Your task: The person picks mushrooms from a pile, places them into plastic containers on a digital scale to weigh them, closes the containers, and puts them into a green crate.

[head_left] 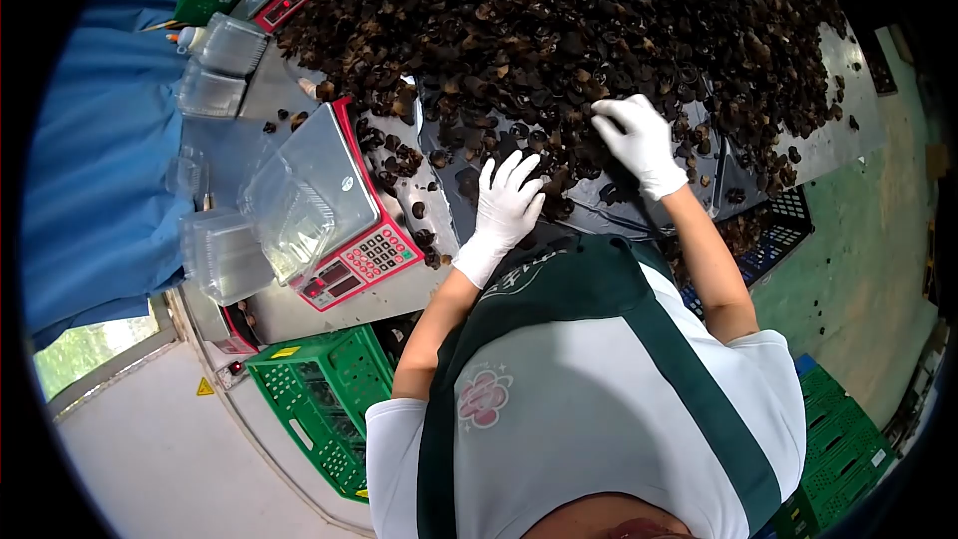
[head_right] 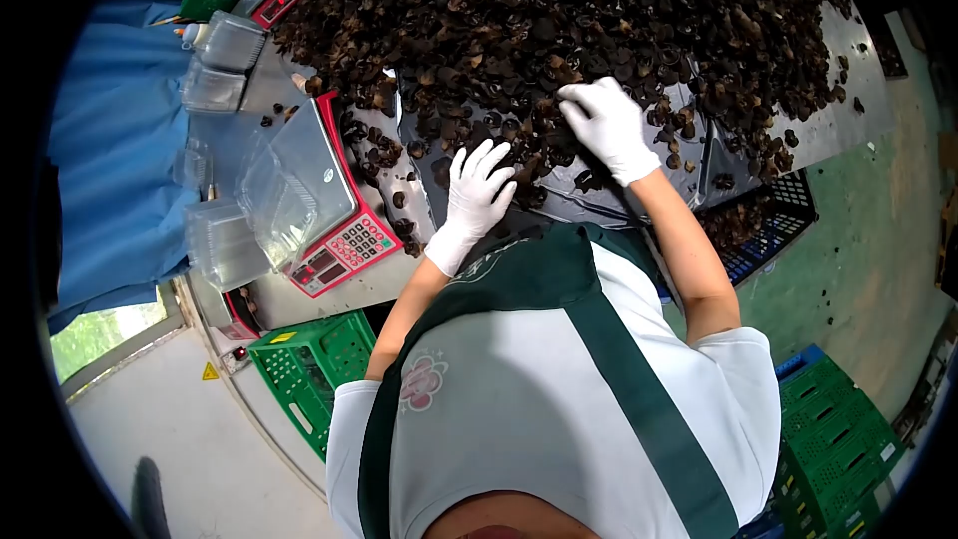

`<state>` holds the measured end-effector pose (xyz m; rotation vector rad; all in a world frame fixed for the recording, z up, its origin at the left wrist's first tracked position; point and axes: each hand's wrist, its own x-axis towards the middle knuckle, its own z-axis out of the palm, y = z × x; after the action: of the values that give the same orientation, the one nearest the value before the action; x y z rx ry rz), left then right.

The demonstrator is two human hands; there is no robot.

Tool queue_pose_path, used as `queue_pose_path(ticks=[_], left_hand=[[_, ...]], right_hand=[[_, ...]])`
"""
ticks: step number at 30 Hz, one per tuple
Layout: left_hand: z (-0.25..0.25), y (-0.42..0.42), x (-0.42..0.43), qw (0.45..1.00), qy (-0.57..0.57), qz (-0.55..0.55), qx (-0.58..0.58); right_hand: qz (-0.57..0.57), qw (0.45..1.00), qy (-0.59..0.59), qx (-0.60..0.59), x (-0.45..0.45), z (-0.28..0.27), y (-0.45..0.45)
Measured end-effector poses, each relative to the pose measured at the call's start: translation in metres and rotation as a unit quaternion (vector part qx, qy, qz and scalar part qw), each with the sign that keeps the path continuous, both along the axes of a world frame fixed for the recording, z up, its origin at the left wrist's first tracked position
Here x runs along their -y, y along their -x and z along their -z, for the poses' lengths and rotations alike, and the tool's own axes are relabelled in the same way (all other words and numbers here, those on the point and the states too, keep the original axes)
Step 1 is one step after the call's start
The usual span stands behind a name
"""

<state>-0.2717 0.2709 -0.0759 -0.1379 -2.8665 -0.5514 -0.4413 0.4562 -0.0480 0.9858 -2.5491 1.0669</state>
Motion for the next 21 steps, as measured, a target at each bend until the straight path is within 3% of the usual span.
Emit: queue_pose_path(ticks=[1,3,5,8,9,11,15,19,21], left_hand=[[0.0,0.001,0.0,1.0,-0.007,-0.002,-0.003],[-0.003,0.005,-0.001,1.0,-0.005,0.0,0.001],[-0.007,0.005,0.0,1.0,-0.002,0.002,0.007],[-0.013,0.005,0.005,0.999,-0.027,-0.017,-0.012],[-0.019,0.005,0.007,0.998,-0.038,-0.027,-0.039],[-0.009,0.001,0.018,0.993,-0.092,-0.045,-0.056],[-0.013,0.0,0.032,0.984,-0.124,-0.08,-0.103],[-0.016,0.004,0.038,0.982,-0.131,-0.101,-0.096],[-0.02,0.006,0.038,0.982,-0.131,-0.098,-0.089]], right_hand=[[-0.029,0.999,-0.026,0.008,0.009,-0.003,-0.007],[-0.045,0.99,-0.1,-0.093,0.025,0.001,-0.01],[-0.064,0.99,-0.103,-0.072,0.029,0.023,-0.01],[-0.015,0.999,-0.028,0.034,0.023,0.029,-0.004],[0.005,0.991,-0.021,0.132,0.013,0.009,-0.003],[0.009,0.948,0.116,0.295,-0.011,-0.001,0.0],[0.083,0.966,0.043,0.241,-0.048,-0.001,0.007],[0.007,0.991,-0.012,0.136,-0.026,-0.012,0.003],[-0.054,0.998,-0.034,-0.006,0.002,-0.003,-0.001]])
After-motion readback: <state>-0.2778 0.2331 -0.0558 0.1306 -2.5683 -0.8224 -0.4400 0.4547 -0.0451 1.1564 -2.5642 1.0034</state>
